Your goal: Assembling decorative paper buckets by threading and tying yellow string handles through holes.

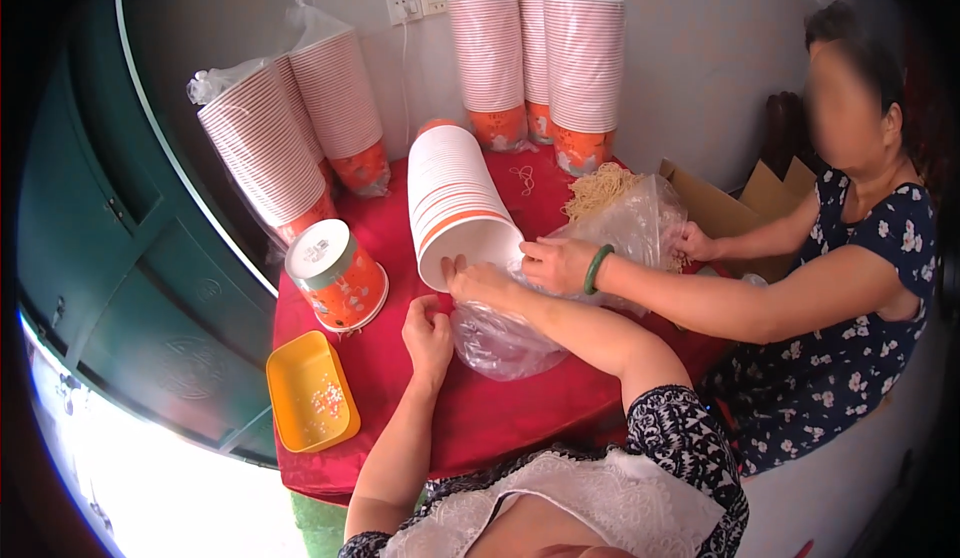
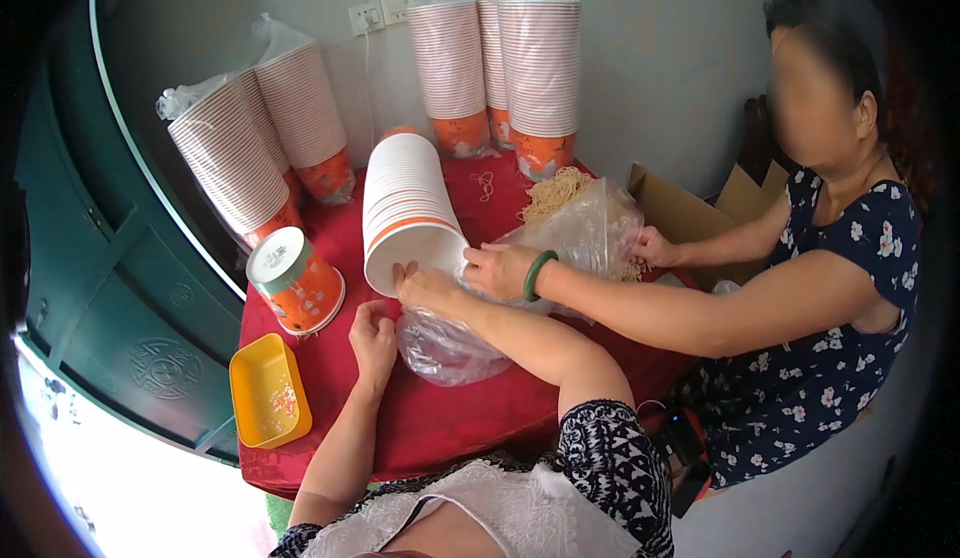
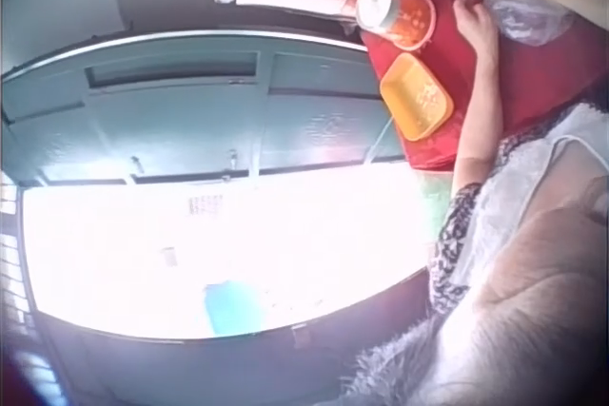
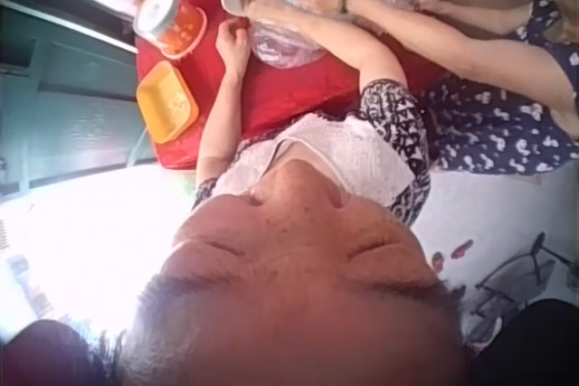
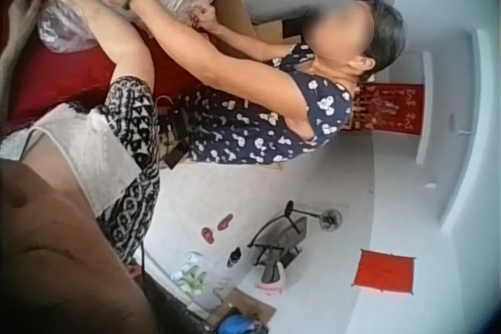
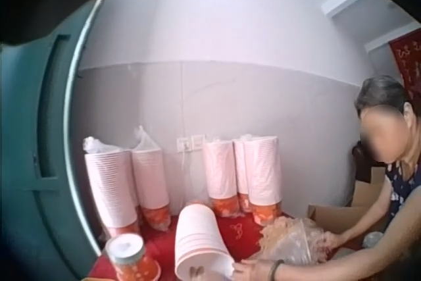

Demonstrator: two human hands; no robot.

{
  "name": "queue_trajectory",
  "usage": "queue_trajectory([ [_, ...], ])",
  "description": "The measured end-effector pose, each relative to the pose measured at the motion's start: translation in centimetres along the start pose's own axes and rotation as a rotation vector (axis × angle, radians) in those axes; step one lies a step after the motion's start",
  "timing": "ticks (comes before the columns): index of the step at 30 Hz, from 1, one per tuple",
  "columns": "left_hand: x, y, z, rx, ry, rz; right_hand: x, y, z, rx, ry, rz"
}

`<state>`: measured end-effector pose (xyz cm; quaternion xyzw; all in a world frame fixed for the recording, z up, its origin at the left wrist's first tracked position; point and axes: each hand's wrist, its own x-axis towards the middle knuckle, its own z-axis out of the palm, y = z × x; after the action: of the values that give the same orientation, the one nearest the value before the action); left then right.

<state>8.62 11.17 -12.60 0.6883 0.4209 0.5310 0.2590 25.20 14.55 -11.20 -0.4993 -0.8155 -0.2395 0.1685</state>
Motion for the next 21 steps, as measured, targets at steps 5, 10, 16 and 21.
queue_trajectory([
  [5, 0.0, -1.3, 0.1, -0.040, -0.008, -0.042, 1.6, 1.7, 2.4, -0.072, 0.072, -0.055],
  [10, 0.0, -2.0, 0.2, -0.085, 0.004, -0.046, 2.7, 2.4, 3.6, -0.116, 0.080, -0.081],
  [16, 0.2, -0.6, -0.3, -0.027, -0.005, 0.021, 4.6, 1.0, 3.5, -0.014, 0.050, 0.016],
  [21, 0.4, 0.0, -0.7, -0.027, -0.010, -0.020, 4.2, 1.6, 2.1, 0.162, -0.090, 0.041],
])
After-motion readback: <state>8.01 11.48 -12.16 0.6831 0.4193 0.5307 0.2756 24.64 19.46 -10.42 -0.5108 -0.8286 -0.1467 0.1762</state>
